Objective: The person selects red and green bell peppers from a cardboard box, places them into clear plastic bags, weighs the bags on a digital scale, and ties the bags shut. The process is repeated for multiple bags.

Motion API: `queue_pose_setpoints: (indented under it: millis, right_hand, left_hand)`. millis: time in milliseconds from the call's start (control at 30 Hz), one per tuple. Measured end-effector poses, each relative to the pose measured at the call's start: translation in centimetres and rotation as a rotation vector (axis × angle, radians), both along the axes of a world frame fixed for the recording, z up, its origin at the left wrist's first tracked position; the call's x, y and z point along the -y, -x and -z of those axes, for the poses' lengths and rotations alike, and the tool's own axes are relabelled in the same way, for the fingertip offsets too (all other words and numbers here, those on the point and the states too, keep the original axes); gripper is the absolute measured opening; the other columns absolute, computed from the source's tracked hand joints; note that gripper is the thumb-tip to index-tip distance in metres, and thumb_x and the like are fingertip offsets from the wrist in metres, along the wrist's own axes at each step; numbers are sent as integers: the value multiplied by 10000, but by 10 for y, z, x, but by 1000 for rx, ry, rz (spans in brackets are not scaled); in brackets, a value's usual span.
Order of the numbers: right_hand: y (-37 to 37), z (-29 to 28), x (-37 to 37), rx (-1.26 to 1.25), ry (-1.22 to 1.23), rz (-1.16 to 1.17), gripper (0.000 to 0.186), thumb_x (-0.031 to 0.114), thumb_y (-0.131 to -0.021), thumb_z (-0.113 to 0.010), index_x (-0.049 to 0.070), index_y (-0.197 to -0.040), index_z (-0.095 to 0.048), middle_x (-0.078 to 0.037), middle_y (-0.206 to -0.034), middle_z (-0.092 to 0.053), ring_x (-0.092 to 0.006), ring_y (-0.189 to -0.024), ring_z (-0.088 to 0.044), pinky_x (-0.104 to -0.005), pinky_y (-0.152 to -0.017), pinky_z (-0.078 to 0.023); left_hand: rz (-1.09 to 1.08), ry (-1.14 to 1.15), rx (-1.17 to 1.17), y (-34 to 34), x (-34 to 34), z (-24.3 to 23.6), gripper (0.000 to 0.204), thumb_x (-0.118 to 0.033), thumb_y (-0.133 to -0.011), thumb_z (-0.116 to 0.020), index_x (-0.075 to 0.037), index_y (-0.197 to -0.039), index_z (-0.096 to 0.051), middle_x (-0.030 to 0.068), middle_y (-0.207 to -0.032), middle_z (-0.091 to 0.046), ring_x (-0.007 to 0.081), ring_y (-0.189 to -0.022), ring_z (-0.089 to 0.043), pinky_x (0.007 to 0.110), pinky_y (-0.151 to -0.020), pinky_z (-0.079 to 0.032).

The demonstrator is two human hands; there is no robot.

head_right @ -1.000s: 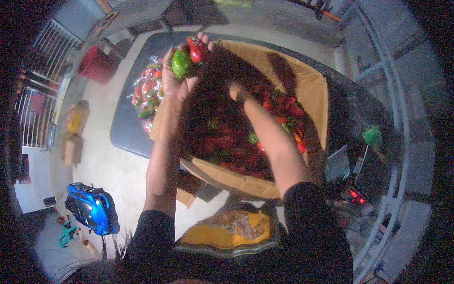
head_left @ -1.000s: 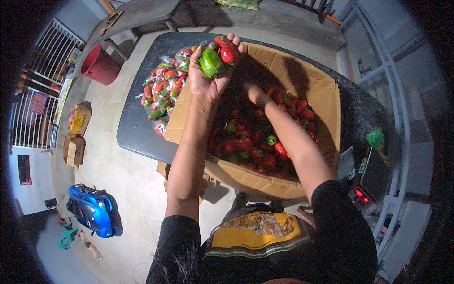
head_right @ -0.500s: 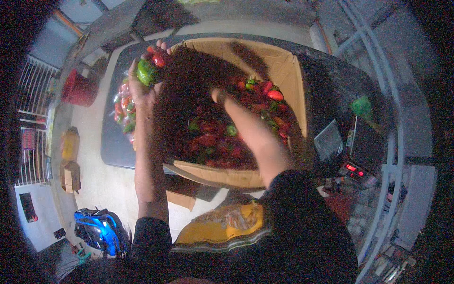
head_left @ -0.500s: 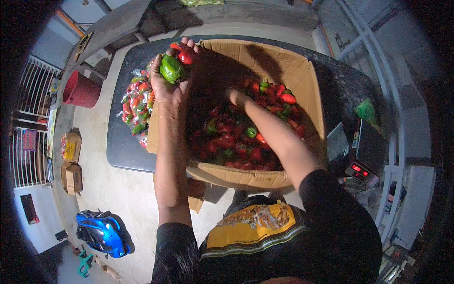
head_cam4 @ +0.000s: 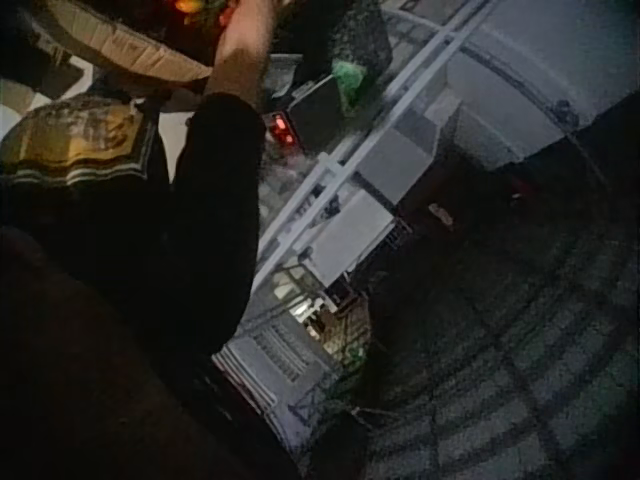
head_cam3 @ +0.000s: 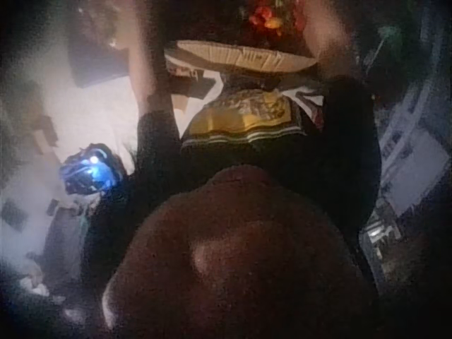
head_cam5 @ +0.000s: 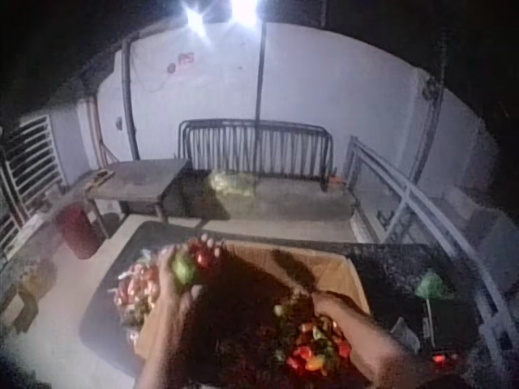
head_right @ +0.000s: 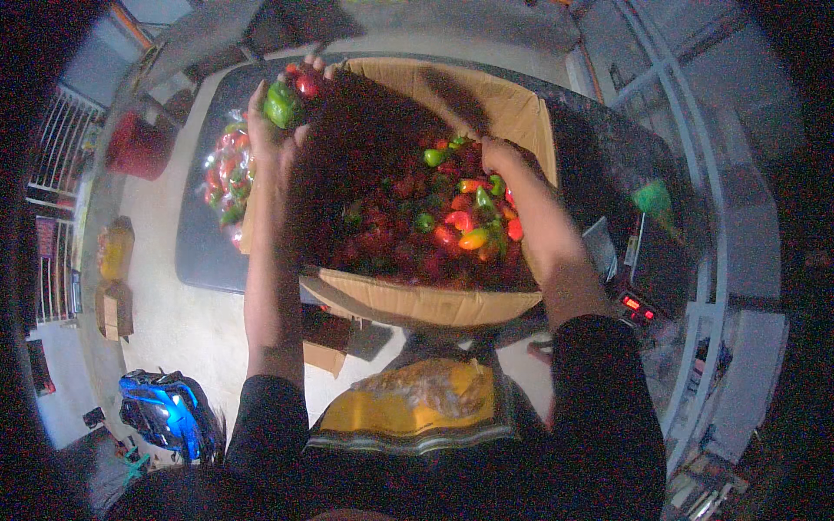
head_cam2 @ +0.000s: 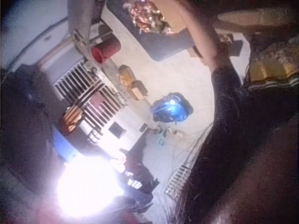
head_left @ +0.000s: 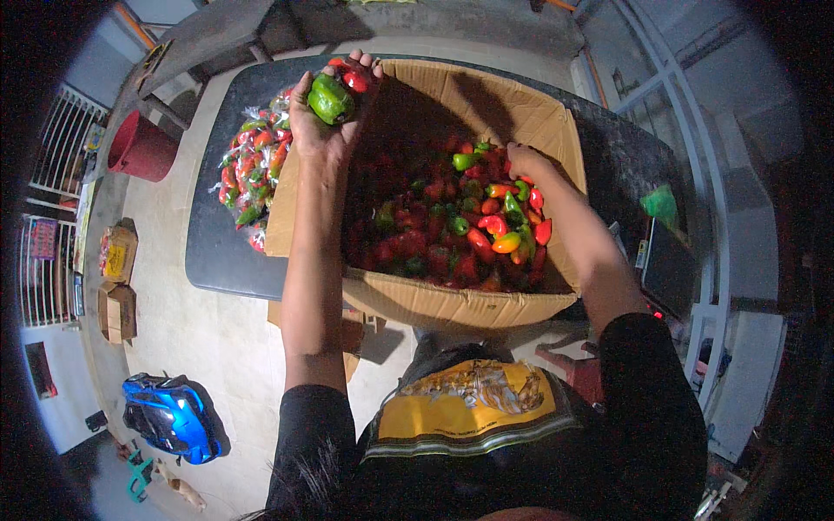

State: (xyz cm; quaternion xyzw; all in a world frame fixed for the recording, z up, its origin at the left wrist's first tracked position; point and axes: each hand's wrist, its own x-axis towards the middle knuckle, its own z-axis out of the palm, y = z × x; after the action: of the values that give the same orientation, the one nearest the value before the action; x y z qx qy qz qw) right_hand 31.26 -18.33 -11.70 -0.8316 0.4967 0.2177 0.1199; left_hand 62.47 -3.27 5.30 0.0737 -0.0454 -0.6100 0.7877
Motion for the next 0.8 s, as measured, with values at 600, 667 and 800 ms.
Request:
queue_pose_setpoints:
  millis: [600,667,800]
  right_hand:
    - [-98,-153,-10,1480,-299,25,265,321,-786,-660,94,-908,-601,22,-841,-567,-56,-809,-501,-224,-718,-407]
    - [-140,-161,-23,1411,-72,-3,240,301,-796,-657,80,-870,-604,16,-818,-580,-75,-810,-520,-239,-761,-416]
    - [-185,-174,-58,1389,574,-229,294,322,-783,-628,32,-746,-596,-115,-714,-578,-252,-670,-577,-337,-626,-450]
  left_hand:
    - [310,-241,344,18,16,27,361,-358,-874,-505,-48,-1057,-530,100,-1001,-579,281,-906,-547,509,-900,-415]
    - [328,-213,448,27,3,5,429,-400,-871,-512,-51,-1121,-506,110,-1078,-562,290,-945,-551,514,-899,-417]
    - [344,-178,411,21,-3,4,461,-348,-856,-568,-65,-1200,-446,127,-1166,-517,285,-1013,-546,514,-893,-442]
